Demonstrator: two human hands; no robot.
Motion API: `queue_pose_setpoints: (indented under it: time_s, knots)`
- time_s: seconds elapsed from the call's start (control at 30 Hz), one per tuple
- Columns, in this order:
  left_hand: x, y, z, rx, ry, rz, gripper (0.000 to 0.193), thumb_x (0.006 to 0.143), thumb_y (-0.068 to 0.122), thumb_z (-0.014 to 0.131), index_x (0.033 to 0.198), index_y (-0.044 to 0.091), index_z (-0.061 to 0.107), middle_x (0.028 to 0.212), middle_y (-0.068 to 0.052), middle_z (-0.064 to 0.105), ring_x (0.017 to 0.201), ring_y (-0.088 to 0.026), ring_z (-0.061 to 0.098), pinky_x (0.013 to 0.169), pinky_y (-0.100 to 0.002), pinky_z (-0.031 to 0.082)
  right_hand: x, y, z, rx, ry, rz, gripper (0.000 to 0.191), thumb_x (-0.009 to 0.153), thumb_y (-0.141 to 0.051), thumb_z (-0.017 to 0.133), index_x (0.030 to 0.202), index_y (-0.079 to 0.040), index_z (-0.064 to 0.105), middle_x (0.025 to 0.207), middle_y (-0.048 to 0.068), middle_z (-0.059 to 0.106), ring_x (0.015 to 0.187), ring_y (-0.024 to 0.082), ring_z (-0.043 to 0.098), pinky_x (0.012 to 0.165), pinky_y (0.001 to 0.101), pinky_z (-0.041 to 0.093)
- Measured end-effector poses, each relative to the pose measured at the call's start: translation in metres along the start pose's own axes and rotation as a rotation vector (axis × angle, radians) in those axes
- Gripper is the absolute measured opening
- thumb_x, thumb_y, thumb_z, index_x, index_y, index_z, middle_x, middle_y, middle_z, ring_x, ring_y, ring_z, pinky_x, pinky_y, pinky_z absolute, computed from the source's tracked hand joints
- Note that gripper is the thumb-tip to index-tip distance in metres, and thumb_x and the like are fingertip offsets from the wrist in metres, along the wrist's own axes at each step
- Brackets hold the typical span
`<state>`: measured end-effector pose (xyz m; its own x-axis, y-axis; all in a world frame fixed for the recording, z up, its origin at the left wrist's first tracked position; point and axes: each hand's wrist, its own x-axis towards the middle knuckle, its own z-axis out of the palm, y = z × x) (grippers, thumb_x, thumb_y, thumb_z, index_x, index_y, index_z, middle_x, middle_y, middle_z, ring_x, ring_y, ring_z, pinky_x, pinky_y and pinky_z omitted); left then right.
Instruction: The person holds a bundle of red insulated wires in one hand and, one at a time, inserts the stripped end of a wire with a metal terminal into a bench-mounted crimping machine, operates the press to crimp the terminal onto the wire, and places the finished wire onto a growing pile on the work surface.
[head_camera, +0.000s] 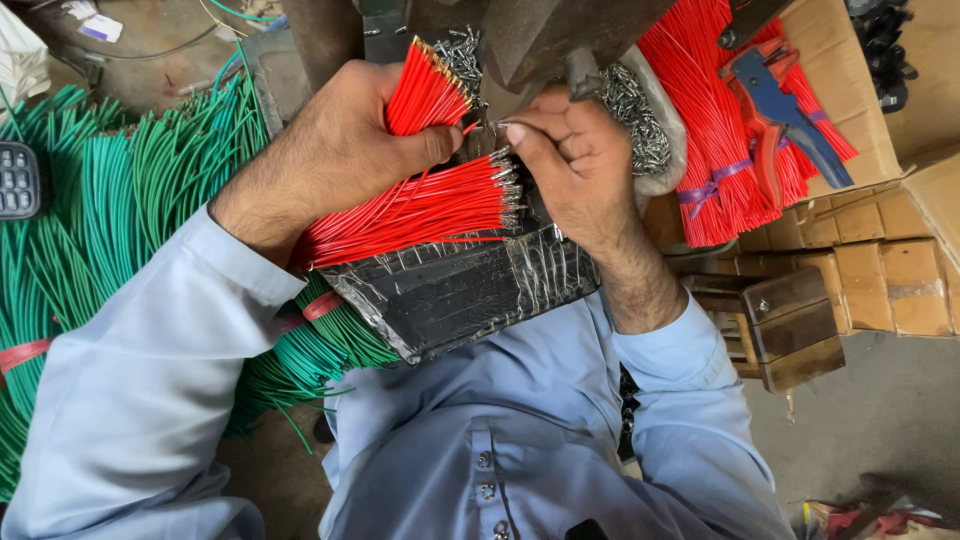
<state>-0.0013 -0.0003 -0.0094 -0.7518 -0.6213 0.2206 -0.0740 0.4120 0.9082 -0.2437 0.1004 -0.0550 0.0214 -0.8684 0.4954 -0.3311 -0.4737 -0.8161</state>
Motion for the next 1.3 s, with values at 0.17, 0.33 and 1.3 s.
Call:
queue_pose_setpoints:
  time_s: [0.17, 0.33, 1.3]
  knots:
    - [-0.001, -0.002, 0.0, -0.046, -0.004, 0.037, 0.017, 0.097, 0.012, 0.071, 0.109, 0.001, 0.072, 0.082, -0.003, 0.071, 0.077, -0.006, 0.063, 0.07, -0.028, 0.055, 0.005, 0.001, 0.002, 0.07, -0.012, 0.181, 0.008, 0.108, -0.001, 0.068, 0.113, 0.004, 0.068, 0.105, 0.009, 0.075, 0.097, 0.01, 0.07, 0.089, 0.0249, 0.059]
    - [0.0, -0.001, 0.0, -0.006, 0.005, 0.011, 0.016, 0.097, 0.013, 0.072, 0.107, 0.001, 0.072, 0.079, -0.003, 0.071, 0.074, -0.007, 0.062, 0.069, -0.029, 0.055, 0.007, 0.004, 0.002, -0.015, -0.006, 0.211, 0.009, 0.103, -0.005, 0.073, 0.106, 0.003, 0.071, 0.097, 0.005, 0.075, 0.09, 0.006, 0.069, 0.082, 0.0224, 0.057]
    - [-0.001, 0.011, -0.003, 0.051, -0.052, 0.01, 0.018, 0.095, 0.017, 0.074, 0.104, 0.002, 0.069, 0.082, -0.005, 0.072, 0.076, -0.01, 0.065, 0.073, -0.03, 0.056, -0.035, -0.041, -0.052, -0.523, -0.314, 0.171, 0.015, 0.084, -0.01, 0.084, 0.096, -0.005, 0.077, 0.104, 0.006, 0.066, 0.105, 0.02, 0.064, 0.093, 0.0344, 0.052]
